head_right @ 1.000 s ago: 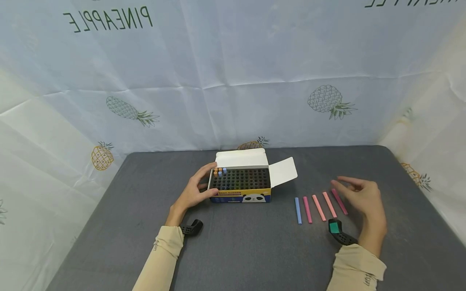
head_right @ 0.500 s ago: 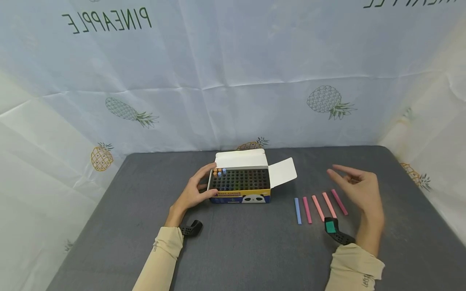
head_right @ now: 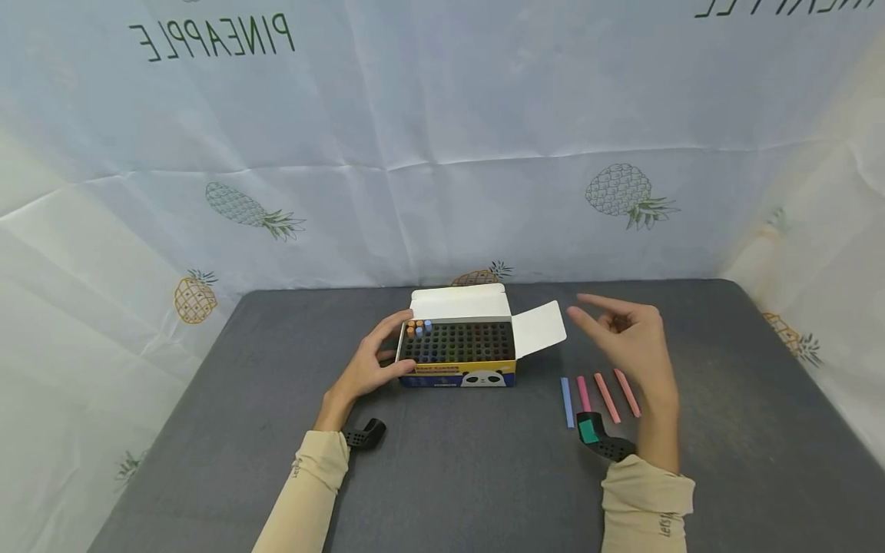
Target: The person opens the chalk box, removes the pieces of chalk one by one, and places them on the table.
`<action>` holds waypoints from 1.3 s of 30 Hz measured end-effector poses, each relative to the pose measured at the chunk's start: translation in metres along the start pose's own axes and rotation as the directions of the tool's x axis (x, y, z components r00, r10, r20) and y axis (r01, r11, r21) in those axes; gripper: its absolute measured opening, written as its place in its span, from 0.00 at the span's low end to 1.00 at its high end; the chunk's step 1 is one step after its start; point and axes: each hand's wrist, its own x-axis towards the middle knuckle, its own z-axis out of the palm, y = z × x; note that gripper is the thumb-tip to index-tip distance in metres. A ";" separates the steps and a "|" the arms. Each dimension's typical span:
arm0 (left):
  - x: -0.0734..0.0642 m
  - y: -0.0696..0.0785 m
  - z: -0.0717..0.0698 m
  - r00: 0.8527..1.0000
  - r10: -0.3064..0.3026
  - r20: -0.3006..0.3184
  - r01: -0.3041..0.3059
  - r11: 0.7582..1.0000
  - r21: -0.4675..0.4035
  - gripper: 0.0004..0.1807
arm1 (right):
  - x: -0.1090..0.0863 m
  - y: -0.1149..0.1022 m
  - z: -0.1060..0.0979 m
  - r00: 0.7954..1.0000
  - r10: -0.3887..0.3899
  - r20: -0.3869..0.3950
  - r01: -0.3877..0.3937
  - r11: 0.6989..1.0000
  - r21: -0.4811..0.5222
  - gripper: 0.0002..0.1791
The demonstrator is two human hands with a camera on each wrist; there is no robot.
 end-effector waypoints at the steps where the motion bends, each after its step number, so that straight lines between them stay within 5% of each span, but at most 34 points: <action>1: 0.000 0.000 0.000 1.000 0.000 0.000 0.000 1.000 0.001 0.41 | 0.001 -0.003 0.003 1.000 -0.007 0.008 0.007 1.000 -0.002 0.19; 11: 0.001 0.001 -0.001 1.000 0.005 0.008 -0.005 1.000 -0.012 0.41 | 0.006 -0.022 0.028 0.996 -0.012 0.085 0.014 0.999 -0.032 0.21; 19: 0.006 -0.039 0.003 1.000 0.002 -0.014 -0.002 1.000 0.000 0.43 | 0.009 -0.034 0.048 0.989 -0.070 0.133 0.074 0.997 -0.026 0.18; 27: 0.004 -0.038 0.003 1.000 0.025 -0.012 -0.025 0.999 -0.028 0.42 | 0.013 -0.040 0.079 0.968 -0.158 0.192 0.166 0.986 -0.026 0.17; 39: 0.006 -0.036 0.003 1.000 0.001 -0.004 -0.001 0.999 -0.032 0.42 | 0.022 -0.040 0.128 0.945 -0.178 0.273 0.190 0.982 -0.018 0.17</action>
